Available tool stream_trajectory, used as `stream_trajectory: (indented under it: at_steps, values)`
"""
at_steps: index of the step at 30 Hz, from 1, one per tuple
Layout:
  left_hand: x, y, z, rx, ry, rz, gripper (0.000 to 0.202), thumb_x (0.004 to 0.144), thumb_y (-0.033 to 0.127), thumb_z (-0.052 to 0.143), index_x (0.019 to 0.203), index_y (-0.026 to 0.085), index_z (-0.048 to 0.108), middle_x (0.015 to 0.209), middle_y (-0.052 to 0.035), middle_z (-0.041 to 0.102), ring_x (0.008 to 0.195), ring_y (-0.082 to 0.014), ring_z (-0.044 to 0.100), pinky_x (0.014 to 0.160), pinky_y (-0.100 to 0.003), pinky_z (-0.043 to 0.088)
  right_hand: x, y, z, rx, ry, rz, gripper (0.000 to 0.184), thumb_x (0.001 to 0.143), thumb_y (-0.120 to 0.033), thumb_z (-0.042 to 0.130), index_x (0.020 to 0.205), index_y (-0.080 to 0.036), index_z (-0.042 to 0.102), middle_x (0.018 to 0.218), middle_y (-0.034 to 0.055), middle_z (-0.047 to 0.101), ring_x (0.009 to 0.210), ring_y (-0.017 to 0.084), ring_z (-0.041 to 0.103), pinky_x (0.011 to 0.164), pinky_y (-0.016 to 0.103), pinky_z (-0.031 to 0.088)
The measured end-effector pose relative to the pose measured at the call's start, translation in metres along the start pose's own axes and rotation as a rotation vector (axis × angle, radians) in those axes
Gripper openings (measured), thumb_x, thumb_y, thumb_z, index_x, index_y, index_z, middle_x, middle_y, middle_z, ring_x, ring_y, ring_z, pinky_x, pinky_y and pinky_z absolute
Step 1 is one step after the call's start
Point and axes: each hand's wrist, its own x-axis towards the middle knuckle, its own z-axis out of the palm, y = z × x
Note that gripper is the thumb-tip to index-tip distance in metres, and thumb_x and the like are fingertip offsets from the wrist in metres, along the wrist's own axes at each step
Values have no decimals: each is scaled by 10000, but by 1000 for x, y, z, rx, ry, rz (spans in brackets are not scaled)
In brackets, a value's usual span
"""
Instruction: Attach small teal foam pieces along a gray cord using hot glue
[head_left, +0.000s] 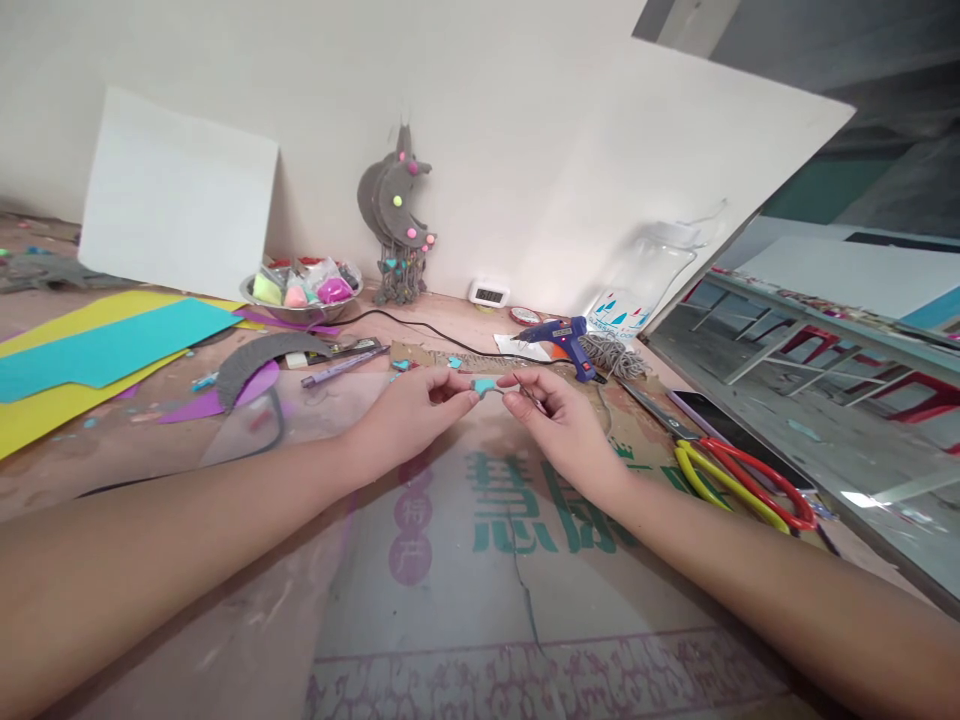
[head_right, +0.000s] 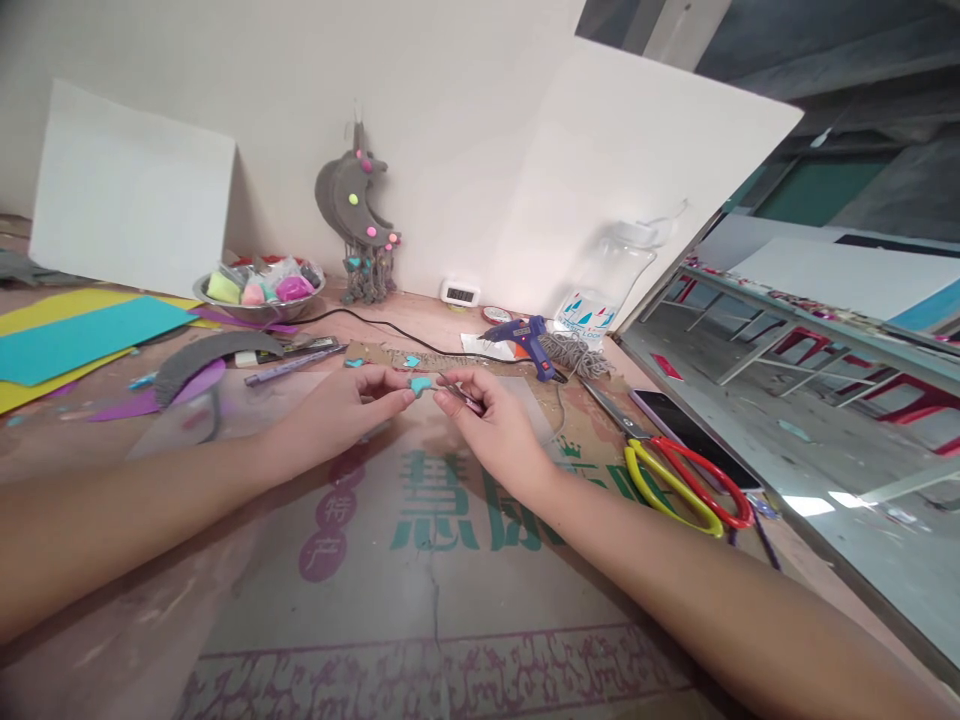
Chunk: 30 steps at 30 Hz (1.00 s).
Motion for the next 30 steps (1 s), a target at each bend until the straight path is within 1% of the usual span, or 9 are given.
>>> stream_trajectory:
  at_steps: [7,12,16,18,22,25,27,28,30]
  values:
    - [0,0,2,-16,-37,89,200,822,333,523,751,166,607,707,26,593,607,-98,475,575,-224,354,0,-2,4,0,-108,5,152,790,-301,594,860,-167,619,702,-14,556,583,93,447,544,238,352]
    - [0,-3,3,-27,-62,96,209,816,351,525,755,165,599,711,24,577,613,-101,473,566,-226,358,0,-1,4,17,-99,-28,116,808,-281,570,790,-166,581,658,-34,507,544,72,395,518,218,329]
    - [0,-3,4,-9,-86,113,206,809,338,527,716,161,577,669,28,551,596,-101,468,551,-225,355,0,-2,2,9,-102,-54,116,809,-283,566,783,-171,576,641,-37,483,550,77,393,519,216,329]
    - [0,-2,3,3,-101,121,217,811,356,526,732,163,587,668,29,555,598,-102,466,547,-226,353,0,-2,1,6,-108,-50,121,811,-290,558,777,-174,570,636,-38,476,545,78,388,514,216,324]
    - [-1,0,1,16,-72,123,255,836,391,489,817,175,623,740,20,599,650,-111,496,585,-229,374,0,-2,1,12,-138,-25,125,812,-288,548,759,-175,556,634,-40,463,539,78,364,510,217,312]
    - [-2,2,1,30,-71,132,219,832,345,489,783,174,617,720,26,600,637,-106,500,594,-229,379,1,-1,1,-4,-154,-21,148,819,-305,541,759,-171,560,650,-34,468,559,84,371,528,223,321]
    - [-2,2,2,38,-85,135,206,824,325,497,734,171,601,698,28,591,618,-103,494,587,-229,377,2,0,0,-2,-129,-41,152,829,-318,533,828,-172,574,669,-29,471,581,92,389,545,228,336]
    - [-2,2,2,40,-83,127,204,820,324,502,719,172,593,686,29,582,604,-102,486,577,-229,374,3,1,-2,1,-86,-61,163,829,-322,537,888,-175,575,674,-30,462,591,97,395,551,230,343]
    - [-2,2,2,36,-56,82,203,815,343,511,721,179,582,647,34,553,561,-99,464,539,-228,360,4,2,-7,-7,64,-128,196,820,-329,558,956,-188,559,676,-33,437,604,104,405,563,235,357]
